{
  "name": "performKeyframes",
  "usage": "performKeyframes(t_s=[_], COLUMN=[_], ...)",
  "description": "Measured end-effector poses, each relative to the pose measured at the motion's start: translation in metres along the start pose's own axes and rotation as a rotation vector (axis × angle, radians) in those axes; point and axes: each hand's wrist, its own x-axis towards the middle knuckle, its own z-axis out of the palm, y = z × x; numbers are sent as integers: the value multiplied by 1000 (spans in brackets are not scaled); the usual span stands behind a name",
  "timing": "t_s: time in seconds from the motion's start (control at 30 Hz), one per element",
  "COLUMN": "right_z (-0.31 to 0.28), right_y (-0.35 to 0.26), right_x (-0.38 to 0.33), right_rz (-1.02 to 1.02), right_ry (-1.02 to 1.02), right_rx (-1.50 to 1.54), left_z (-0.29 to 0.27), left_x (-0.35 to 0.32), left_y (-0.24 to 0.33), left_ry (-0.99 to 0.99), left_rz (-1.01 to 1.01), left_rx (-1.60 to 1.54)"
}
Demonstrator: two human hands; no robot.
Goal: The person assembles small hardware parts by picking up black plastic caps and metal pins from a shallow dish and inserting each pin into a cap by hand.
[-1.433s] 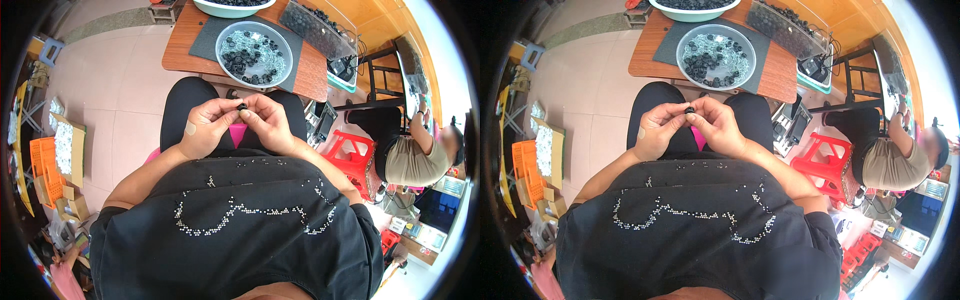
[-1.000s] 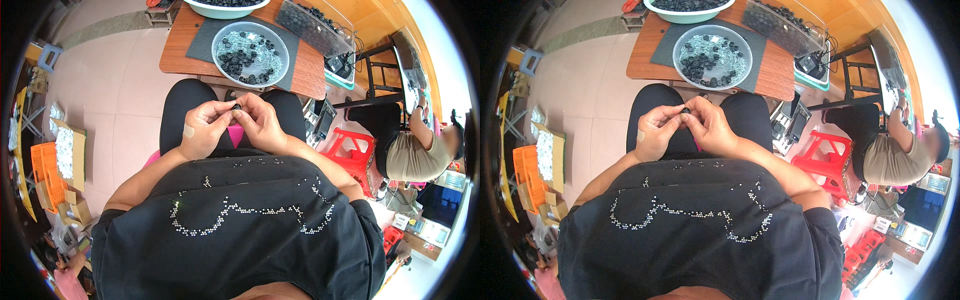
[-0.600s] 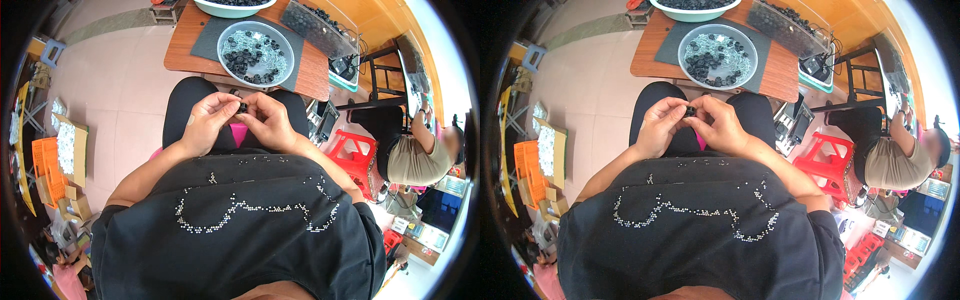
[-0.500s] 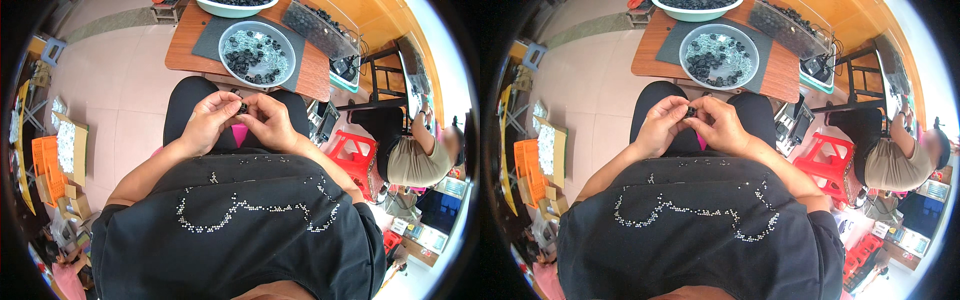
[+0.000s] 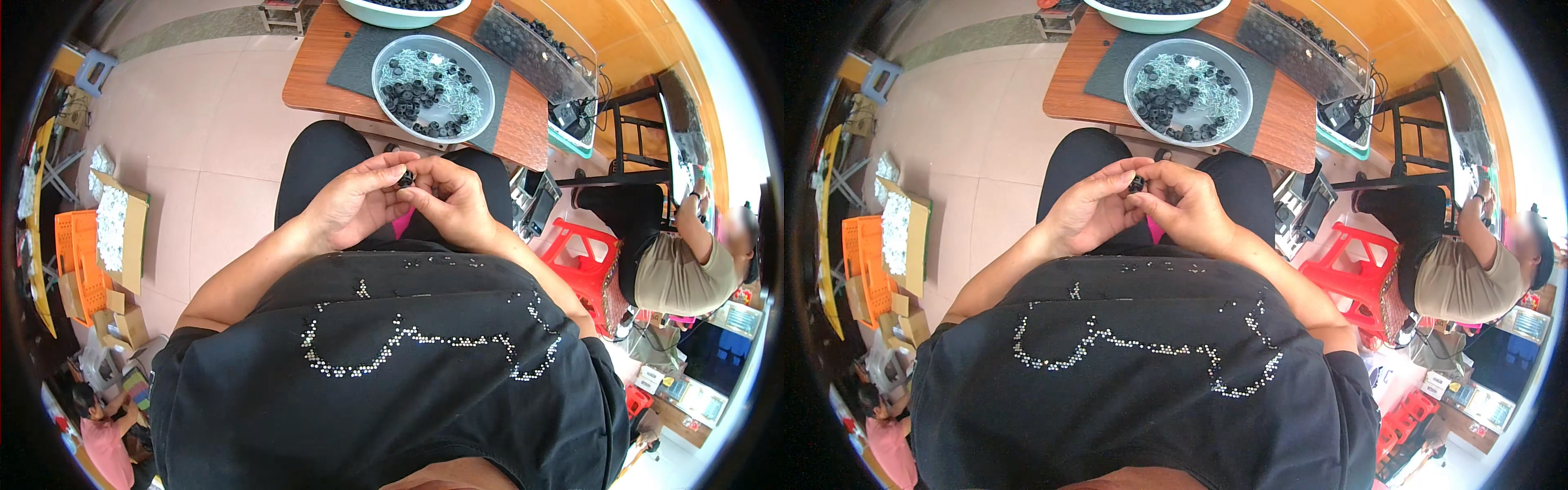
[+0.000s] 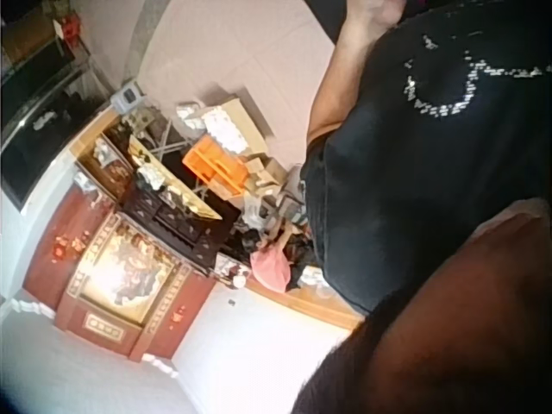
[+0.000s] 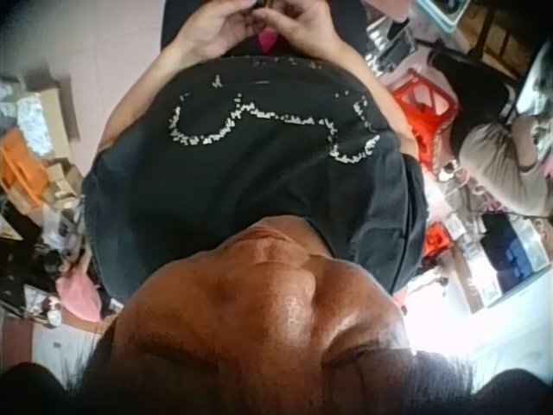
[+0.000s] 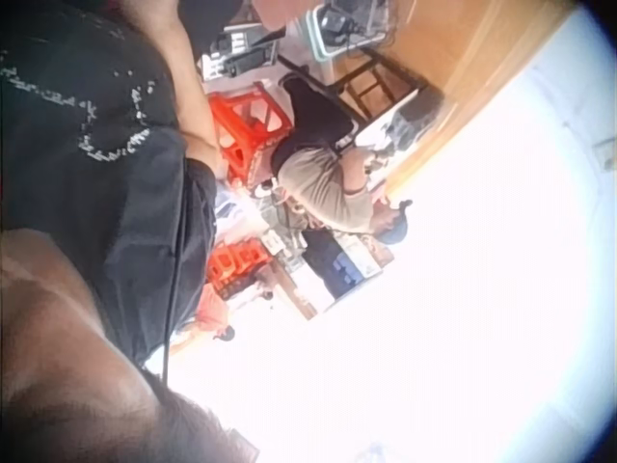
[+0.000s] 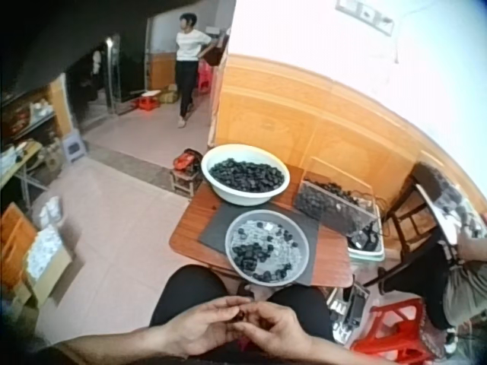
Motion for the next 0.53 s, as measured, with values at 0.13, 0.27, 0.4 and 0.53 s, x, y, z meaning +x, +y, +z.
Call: performKeyframes(t_s=[0.13,0.27,0.4,0.53], right_z=[1,2,3,4], right_y=[6,3,5,5], right_x=[-1,-1,0,1], right_rz=[48,59,52,57], right_ry=[-9,-29,-20,-22], right_rx=[100,167,248,268], left_z=[-1,2,0,-1], left_x=[-3,-3,-1,-2], left_y=[1,-1,-2,-1], left_ry=[-27,-42,-36,-47], left_rz=[8,17,7,2], left_rx=[19,14,5,10])
